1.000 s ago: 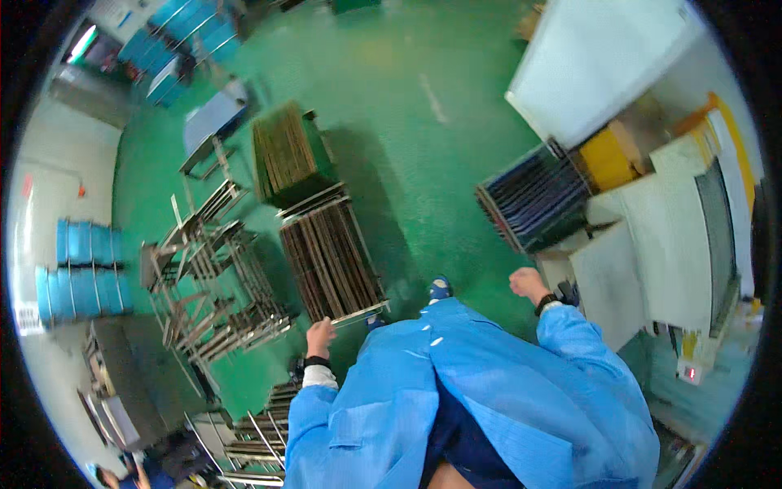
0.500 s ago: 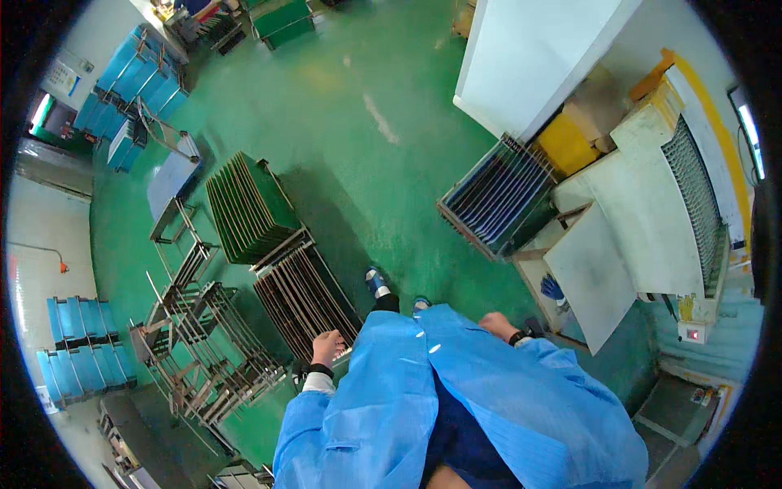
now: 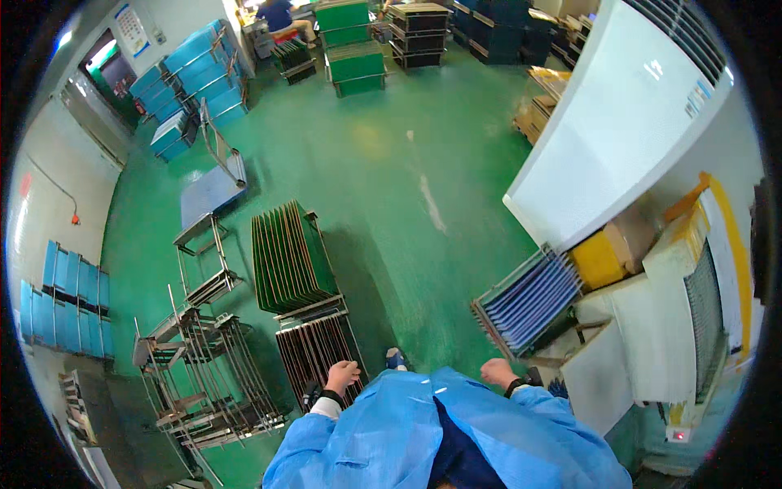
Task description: The person is feeding metal/circuit board sheets into an automated industrial processing machine and organizing them on racks.
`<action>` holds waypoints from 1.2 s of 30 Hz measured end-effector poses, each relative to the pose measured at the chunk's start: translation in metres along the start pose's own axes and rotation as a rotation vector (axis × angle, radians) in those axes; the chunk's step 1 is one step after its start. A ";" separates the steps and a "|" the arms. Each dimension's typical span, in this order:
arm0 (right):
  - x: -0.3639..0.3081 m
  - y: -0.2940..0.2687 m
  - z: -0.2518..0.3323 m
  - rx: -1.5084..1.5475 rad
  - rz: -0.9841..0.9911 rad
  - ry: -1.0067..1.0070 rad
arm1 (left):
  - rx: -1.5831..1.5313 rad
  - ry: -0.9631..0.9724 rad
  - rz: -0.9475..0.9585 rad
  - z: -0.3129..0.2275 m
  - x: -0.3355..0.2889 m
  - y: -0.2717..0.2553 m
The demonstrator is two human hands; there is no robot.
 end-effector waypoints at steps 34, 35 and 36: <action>0.348 -0.136 0.363 -0.504 0.324 -0.118 | -0.634 0.017 -0.512 -0.148 0.097 0.066; 0.341 -0.128 0.381 -0.460 0.349 -0.073 | -0.664 -0.024 -0.540 -0.144 0.096 0.063; 0.349 -0.118 0.393 -0.471 0.351 -0.083 | -0.750 -0.044 -0.492 -0.137 0.096 0.058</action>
Point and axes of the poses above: each hand's wrist, its own x-axis towards the middle knuckle, its own y-axis out of the palm, z = x × y, the point moved 3 cm from there along x, towards the middle knuckle, and after that the axes turned 5 degrees about -x, right-handed, at the moved point
